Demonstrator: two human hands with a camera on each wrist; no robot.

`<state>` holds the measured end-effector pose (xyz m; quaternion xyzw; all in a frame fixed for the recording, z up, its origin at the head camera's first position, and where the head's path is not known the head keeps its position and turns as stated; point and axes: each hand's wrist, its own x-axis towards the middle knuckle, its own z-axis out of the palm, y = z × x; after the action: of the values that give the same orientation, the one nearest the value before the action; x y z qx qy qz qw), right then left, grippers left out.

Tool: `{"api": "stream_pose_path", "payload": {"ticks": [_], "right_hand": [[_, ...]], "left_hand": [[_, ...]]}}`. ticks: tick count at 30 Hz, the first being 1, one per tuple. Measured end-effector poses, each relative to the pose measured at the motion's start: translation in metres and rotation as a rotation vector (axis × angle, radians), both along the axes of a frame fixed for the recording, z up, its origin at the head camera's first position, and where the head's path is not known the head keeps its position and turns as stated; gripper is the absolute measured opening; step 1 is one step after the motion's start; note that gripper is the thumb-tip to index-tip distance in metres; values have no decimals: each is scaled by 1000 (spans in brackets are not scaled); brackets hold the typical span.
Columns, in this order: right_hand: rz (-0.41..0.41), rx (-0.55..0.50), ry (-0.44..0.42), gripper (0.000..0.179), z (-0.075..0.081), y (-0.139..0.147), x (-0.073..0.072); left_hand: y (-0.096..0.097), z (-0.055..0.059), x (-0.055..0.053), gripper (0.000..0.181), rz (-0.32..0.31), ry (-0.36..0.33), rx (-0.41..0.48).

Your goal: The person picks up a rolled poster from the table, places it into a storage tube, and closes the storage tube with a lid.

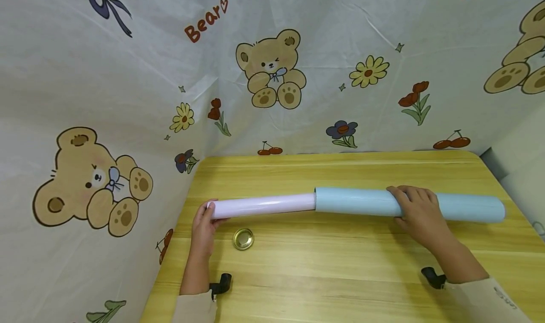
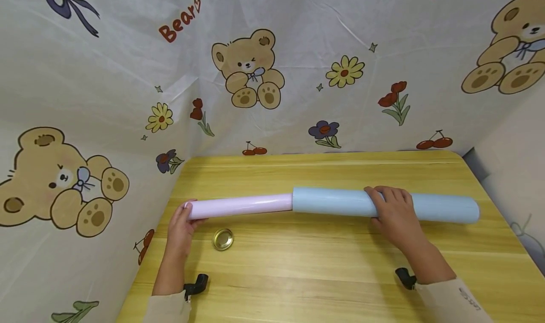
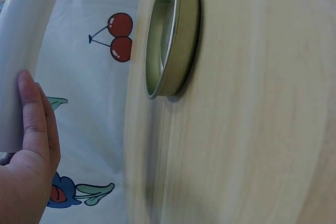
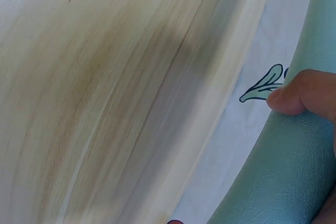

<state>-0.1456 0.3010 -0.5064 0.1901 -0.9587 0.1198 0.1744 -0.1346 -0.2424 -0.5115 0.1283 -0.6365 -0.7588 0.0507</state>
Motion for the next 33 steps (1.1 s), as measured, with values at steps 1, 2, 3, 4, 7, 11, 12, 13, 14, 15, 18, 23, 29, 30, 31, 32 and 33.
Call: {"api": "stream_pose_path", "payload": {"ticks": [1,2,3,4,7,11,12,13,14,15,18,23,29,30,31,32,33], "right_hand": [[0,1,0,92,0,0,0],[-1,2,0,93,0,0,0],[-2,2,1,93,0,-1,0],[-3,3,1,93,0,-1,0],[-5,8,1,93,0,-1,0],[2,10,3,92,0,-1,0],[4,11,3,92,0,-2,0],[4,10,2,92,0,-2,0],[4,10,2,92,0,-2,0],[3,10,0,92,0,-2,0],[3,9,-7,94,0,-3,1],[4,6,-16,94,0,-5,1],[1,-5,-17,94,-1,-8,1],[1,-7,-18,94,-2,-8,1],[1,-8,-21,94,-2,-9,1],[1,-7,-24,94,-3,-9,1],[1,-6,-28,94,-3,-10,2]], "left_hand": [[0,0,0,39,-3,-4,2],[0,0,0,40,-6,-7,2],[0,0,0,41,-10,-9,0],[0,0,0,42,-13,-12,-4],[0,-1,0,44,-19,-17,-26],[2,-2,2,42,-9,-19,-60],[2,-2,2,42,-5,-16,-63],[3,-2,2,42,-5,-13,-68],[4,-3,2,42,-5,-9,-70],[4,-3,2,42,-7,-5,-71],[6,-4,2,44,-13,1,-76],[7,-5,3,45,-40,3,-86],[12,-4,7,50,-88,20,-75],[12,-4,7,52,-95,21,-75],[13,-4,8,53,-100,20,-70],[13,-4,9,54,-105,19,-64],[13,-4,9,55,-110,17,-59]]}}
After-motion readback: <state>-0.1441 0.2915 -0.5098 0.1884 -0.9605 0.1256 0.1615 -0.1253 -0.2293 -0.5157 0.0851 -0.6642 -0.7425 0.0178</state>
